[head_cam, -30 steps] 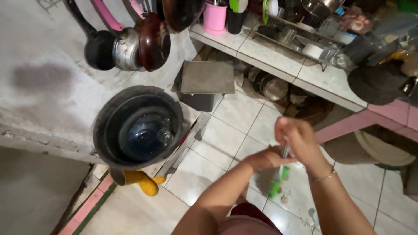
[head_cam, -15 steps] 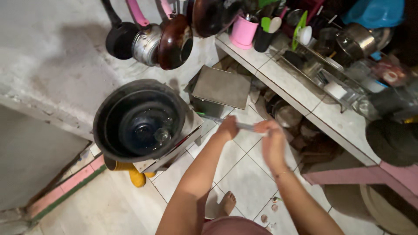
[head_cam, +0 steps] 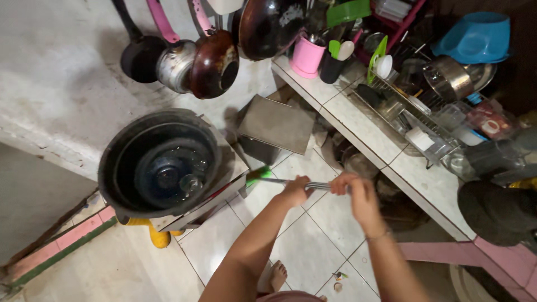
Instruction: The person sweeps the tiled floor across multiple rooms by hand, moving around furniture and appliances.
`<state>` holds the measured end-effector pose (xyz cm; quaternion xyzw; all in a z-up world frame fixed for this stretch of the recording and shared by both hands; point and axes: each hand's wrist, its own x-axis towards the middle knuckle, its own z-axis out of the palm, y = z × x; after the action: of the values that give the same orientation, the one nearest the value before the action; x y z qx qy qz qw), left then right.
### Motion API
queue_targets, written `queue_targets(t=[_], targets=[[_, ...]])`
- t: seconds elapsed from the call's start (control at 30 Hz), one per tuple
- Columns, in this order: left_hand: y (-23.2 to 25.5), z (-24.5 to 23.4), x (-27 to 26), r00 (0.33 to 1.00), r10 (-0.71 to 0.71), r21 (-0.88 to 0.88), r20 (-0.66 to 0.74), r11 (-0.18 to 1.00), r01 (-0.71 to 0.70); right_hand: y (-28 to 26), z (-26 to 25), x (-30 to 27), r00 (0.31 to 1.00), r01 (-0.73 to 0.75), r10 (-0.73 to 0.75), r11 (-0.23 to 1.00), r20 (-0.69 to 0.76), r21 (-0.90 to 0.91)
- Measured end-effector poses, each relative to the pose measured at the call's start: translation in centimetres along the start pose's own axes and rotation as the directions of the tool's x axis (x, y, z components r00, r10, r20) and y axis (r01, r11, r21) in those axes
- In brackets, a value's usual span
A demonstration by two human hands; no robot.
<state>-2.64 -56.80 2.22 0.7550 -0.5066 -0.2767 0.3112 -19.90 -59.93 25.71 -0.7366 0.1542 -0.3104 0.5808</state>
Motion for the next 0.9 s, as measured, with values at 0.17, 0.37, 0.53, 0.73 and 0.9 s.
queue_targets(t=[0.17, 0.37, 0.53, 0.73, 0.9], targets=[[6.9, 0.7, 0.2, 0.987, 0.113, -0.094, 0.117, 0.99, -0.102, -4.5, -4.6, 0.8, 0.994, -0.102, 0.1, 0.994, -0.049, -0.045], [15.5, -0.4, 1.2, 0.92, 0.354, 0.001, 0.167, 0.933, -0.359, -9.2, -9.0, 0.9, 0.997, -0.056, 0.049, 0.987, -0.053, -0.149], [17.2, 0.7, 4.3, 0.951, 0.236, 0.093, 0.2, 0.962, -0.258, -6.5, -13.0, -0.5, 0.994, 0.05, -0.043, 0.997, -0.097, 0.067], [9.9, 7.3, 9.9, 0.983, 0.179, 0.11, -0.03, 0.978, -0.175, 2.5, -10.6, -2.9, 0.983, -0.077, 0.084, 0.996, -0.164, 0.046], [12.1, 10.9, 7.1, 0.992, 0.127, -0.223, 0.021, 0.967, -0.12, 2.0, -13.0, -4.8, 0.993, -0.022, 0.024, 0.999, -0.116, 0.025]])
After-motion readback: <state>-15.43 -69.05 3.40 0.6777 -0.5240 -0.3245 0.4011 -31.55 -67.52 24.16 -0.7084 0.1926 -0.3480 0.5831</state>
